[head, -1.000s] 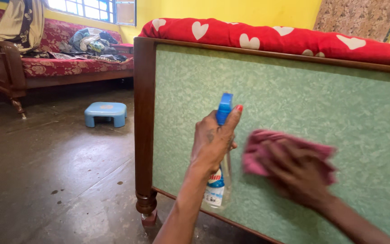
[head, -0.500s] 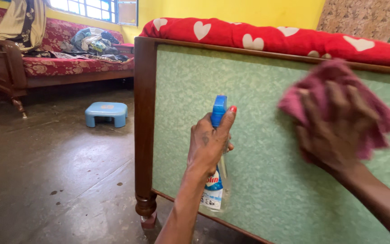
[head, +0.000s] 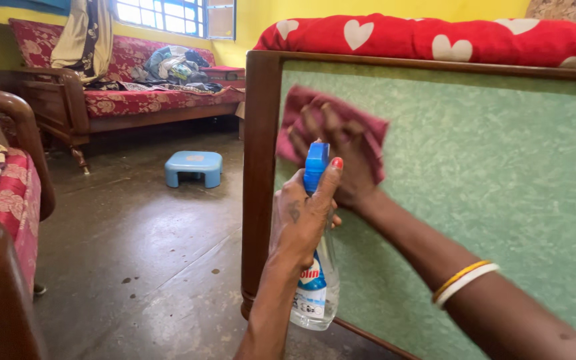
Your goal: The person sprays a cleaning solution onto a green textured surface and wipes it with a pink cloth. The person repeatedly sprays and wipes different areas of the surface throughout the clip.
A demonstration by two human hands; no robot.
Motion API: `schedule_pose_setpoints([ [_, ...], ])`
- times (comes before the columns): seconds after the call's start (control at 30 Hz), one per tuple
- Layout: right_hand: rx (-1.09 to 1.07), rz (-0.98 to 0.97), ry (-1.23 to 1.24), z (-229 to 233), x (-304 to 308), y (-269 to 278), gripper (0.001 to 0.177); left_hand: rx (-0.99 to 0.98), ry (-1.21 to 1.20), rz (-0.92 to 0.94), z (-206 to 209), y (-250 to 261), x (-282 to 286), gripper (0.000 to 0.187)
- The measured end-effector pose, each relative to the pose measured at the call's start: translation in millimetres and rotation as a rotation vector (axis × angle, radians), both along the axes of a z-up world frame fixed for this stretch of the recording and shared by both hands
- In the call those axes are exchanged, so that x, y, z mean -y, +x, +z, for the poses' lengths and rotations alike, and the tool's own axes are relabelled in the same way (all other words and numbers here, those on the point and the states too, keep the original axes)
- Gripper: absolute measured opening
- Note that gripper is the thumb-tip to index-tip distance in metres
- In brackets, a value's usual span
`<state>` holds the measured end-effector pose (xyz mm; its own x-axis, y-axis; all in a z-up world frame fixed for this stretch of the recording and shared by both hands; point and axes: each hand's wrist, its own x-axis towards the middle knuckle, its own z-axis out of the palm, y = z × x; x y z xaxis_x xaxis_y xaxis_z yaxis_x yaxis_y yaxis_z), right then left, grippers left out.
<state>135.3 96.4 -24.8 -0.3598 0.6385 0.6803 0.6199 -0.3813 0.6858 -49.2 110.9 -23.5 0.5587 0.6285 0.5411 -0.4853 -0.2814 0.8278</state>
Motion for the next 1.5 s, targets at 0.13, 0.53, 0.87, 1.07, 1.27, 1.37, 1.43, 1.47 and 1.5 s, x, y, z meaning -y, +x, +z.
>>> schedule_pose_setpoints([
  [0.13,-0.188,-0.045,-0.319,-92.9,-8.2,10.4,0.062,-0.027,0.003,0.025,-1.4,-6.6,-8.8,0.056],
  [0.53,-0.428,-0.09,-0.605,-137.6,54.4,23.7,0.053,-0.016,0.034,-0.01,10.4,-11.6,27.7,0.059],
  [0.87,-0.049,-0.163,0.153,21.2,235.4,21.9,0.073,-0.023,0.016,-0.16,22.9,26.1,109.5,0.059],
  [1.07,-0.105,-0.384,0.408,35.4,389.5,51.2,0.072,-0.067,0.074,-0.21,27.2,41.1,152.8,0.062],
  [1.27,-0.193,-0.409,0.496,11.8,425.6,63.1,0.067,-0.026,0.116,-0.236,23.8,53.8,163.8,0.062],
  [1.37,-0.205,-0.439,0.517,3.5,390.7,65.3,0.071,-0.02,0.109,-0.228,20.8,57.1,157.1,0.061],
  [1.43,-0.192,-0.456,0.422,-9.1,355.1,59.0,0.077,-0.033,0.124,-0.208,19.0,58.6,149.1,0.061],
  [1.47,-0.186,-0.462,0.375,-17.1,333.8,54.7,0.079,-0.023,0.124,-0.206,17.3,58.7,144.5,0.062],
  [1.5,-0.154,-0.41,0.332,-27.0,313.3,49.4,0.076,-0.013,0.124,-0.204,15.3,58.6,139.9,0.064],
])
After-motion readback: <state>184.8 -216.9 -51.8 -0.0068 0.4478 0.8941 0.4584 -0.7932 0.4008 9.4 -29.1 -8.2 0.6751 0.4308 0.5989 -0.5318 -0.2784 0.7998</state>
